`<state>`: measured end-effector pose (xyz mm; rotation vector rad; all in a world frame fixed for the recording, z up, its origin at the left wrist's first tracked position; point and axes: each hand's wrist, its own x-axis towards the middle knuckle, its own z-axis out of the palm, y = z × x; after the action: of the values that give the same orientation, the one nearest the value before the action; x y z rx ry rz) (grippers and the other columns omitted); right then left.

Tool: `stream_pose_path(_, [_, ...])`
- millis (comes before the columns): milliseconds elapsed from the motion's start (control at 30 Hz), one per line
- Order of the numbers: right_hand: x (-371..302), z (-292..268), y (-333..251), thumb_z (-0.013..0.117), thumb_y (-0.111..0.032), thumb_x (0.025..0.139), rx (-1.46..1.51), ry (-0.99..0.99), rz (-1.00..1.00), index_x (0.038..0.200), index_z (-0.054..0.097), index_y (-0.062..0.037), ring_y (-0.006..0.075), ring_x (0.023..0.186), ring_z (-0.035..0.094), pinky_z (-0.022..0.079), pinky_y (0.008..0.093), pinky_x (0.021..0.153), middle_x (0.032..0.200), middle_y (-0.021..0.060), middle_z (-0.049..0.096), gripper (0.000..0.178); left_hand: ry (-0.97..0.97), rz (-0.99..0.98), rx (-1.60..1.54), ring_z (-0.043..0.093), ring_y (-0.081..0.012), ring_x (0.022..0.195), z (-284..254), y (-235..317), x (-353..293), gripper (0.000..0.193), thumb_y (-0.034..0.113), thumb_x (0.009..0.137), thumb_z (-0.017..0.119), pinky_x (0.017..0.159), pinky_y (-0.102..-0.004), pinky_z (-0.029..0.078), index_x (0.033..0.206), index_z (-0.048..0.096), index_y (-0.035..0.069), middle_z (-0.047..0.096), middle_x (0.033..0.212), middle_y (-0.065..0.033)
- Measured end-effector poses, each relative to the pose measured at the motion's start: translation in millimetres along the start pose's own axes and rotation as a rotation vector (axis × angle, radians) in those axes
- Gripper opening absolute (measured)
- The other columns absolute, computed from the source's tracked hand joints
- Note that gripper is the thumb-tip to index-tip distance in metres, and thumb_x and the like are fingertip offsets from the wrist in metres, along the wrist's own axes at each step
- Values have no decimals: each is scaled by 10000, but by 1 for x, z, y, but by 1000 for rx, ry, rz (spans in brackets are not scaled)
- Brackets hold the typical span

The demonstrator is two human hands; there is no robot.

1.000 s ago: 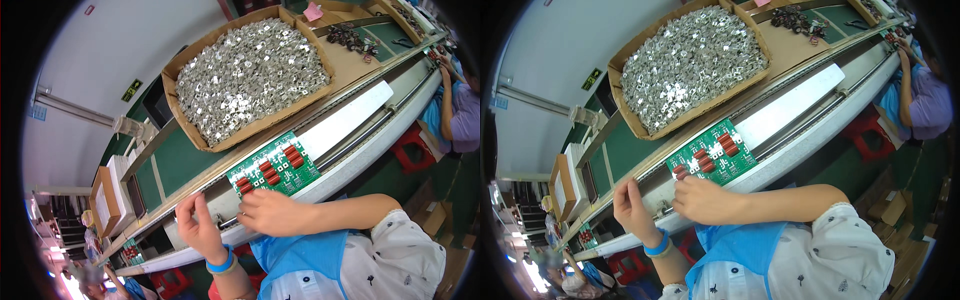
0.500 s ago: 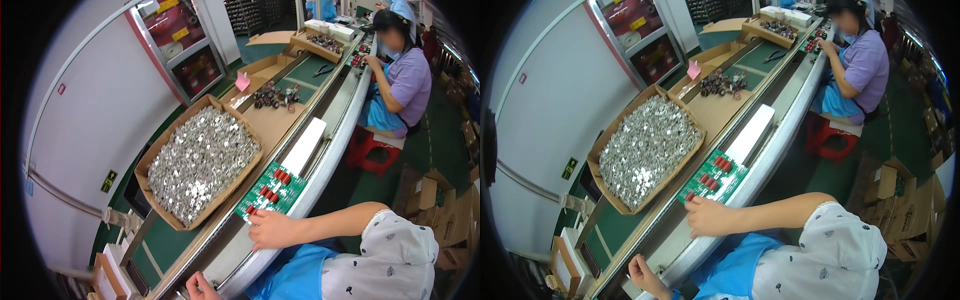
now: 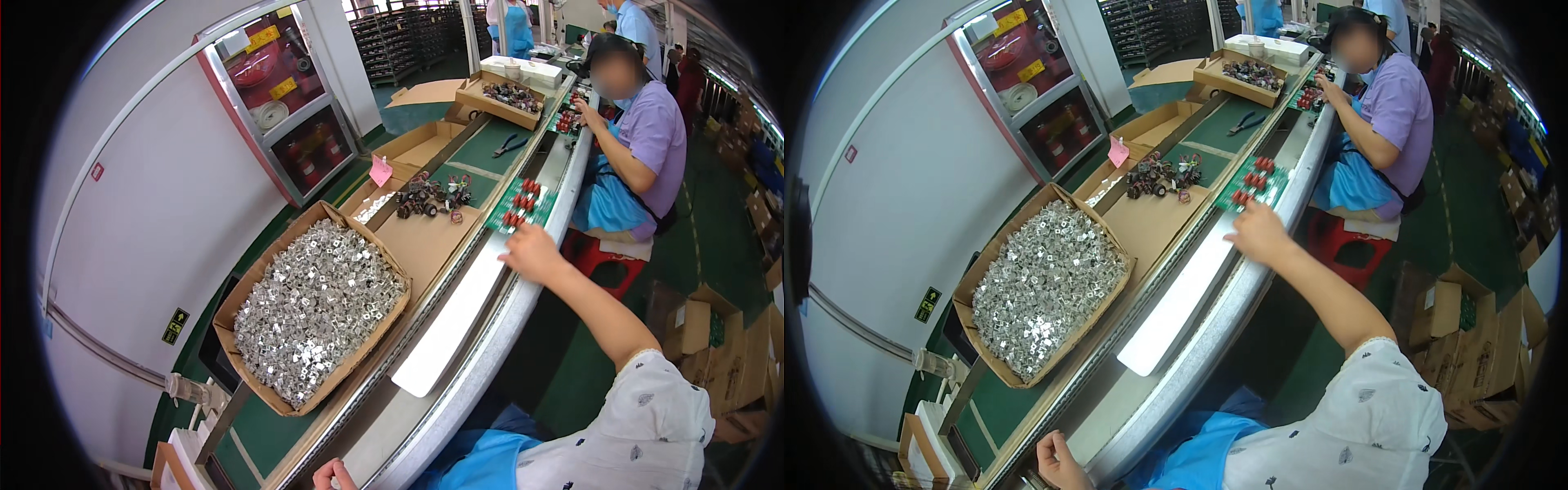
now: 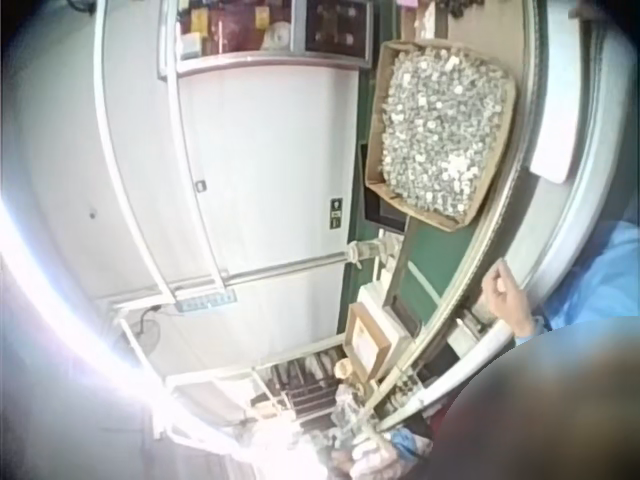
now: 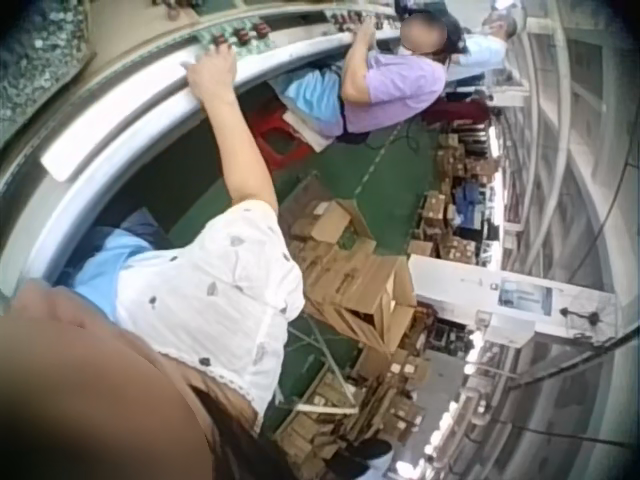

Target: The person assembles electronic circuit boards on a factory assembly line. They pick small white plastic components from a cardboard box and insert them into slots on the green PCB. They also handle black circular components with wires, connecting them to the board. The person works continuously on the same board throughout the clip.

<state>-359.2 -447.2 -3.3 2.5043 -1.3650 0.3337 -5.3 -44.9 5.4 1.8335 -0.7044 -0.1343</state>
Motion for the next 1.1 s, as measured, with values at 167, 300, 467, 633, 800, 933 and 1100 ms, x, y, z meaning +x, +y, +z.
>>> stream_pose_path(167, [25, 17, -7, 659, -391, 911, 120, -1, 73, 886, 761, -41, 337, 984, 607, 464, 446, 918, 940, 157, 722, 365, 105, 191, 178, 621, -165, 861, -20, -12, 6, 82, 45, 942, 656, 835, -300, 490, 946, 699, -25, 681, 910, -78])
stream_pose_path(300, [3, 14, -56, 710, -174, 881, 486, 82, -161, 898, 742, -21, 377, 946, 630, 470, 488, 900, 913, 177, 714, 157, -97, -169, -295, 609, -210, 847, -49, 30, -4, 140, 39, 891, 680, 835, -325, 489, 1017, 713, -14, 657, 914, -97])
stream_pose_path(467, [-15, 28, -117, 632, -157, 955, 622, -44, -265, 987, 688, 34, 376, 968, 594, 469, 452, 874, 1012, 202, 675, 202, -895, 646, -1338, 531, -288, 708, -103, 83, -5, 523, 538, 944, 665, 676, -429, 381, 982, 669, 16, 627, 834, -100])
stream_pose_path(633, [2, 29, -154, 583, -167, 1005, 665, -209, -287, 981, 662, 38, 341, 929, 577, 455, 421, 864, 952, 181, 633, 221, -907, 816, -1218, 642, -368, 843, -147, 86, -37, 443, 472, 897, 762, 782, -505, 487, 1068, 722, 66, 690, 1029, -149])
stream_pose_path(800, [12, 56, -150, 586, -153, 989, 577, -103, -385, 934, 642, 36, 353, 858, 548, 435, 440, 793, 894, 179, 615, 206, -1128, 962, -833, 622, -358, 1032, -211, 56, -38, 401, 422, 939, 717, 848, -476, 497, 1122, 706, 65, 660, 1135, -140])
stream_pose_path(933, [10, 94, -157, 568, -119, 980, 568, -114, -388, 882, 602, 34, 336, 786, 506, 410, 446, 742, 821, 183, 545, 185, -981, 663, -646, 613, -328, 727, -284, 15, -37, 507, 474, 999, 610, 678, -434, 469, 1089, 704, -15, 657, 882, -149])
stream_pose_path(1100, [-3, 18, -187, 615, -375, 1002, 396, -271, -230, 1091, 726, 19, 373, 874, 687, 526, 447, 804, 984, 240, 725, 419, 377, -135, -230, 625, -129, 868, -403, -138, 8, 222, 190, 1011, 593, 838, -269, 480, 1037, 702, -2, 694, 926, -51])
